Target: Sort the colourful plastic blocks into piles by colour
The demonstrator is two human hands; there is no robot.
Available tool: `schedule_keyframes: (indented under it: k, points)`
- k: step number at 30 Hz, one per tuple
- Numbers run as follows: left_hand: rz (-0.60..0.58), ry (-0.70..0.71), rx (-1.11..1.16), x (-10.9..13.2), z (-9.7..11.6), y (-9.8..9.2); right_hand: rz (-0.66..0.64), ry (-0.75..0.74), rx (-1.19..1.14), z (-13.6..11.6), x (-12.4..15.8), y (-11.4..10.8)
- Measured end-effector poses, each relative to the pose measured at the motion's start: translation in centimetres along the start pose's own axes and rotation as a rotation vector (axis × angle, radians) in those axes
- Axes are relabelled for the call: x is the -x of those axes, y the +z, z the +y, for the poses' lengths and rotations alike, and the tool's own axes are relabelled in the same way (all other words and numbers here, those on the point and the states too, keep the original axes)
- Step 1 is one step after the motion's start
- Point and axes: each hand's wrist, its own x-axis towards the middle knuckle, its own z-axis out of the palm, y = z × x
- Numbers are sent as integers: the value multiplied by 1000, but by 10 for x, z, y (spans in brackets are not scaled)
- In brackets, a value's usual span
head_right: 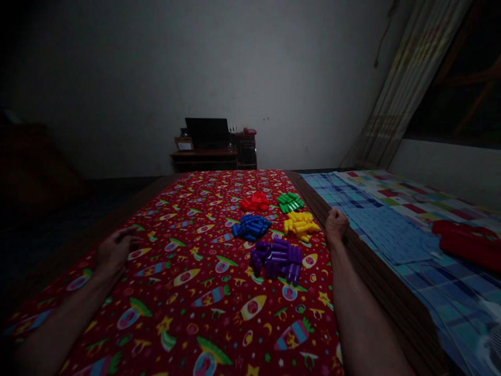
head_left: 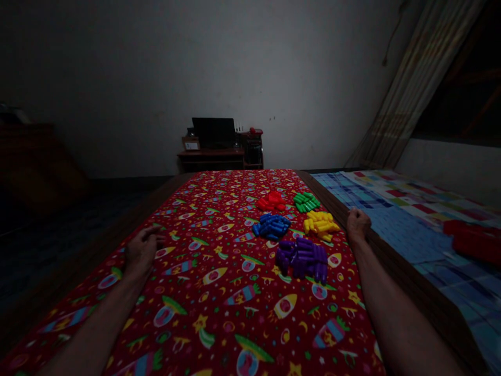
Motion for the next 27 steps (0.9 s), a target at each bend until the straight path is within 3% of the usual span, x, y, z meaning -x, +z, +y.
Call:
schedule_keyframes:
  k: [12, 27]
  points:
    - [14, -10, 80, -4, -6, 0, 0, -8, 27, 3, -2, 1]
    - [8, -41, 82, 7, 7, 1, -46, 9, 50, -3, -1, -1]
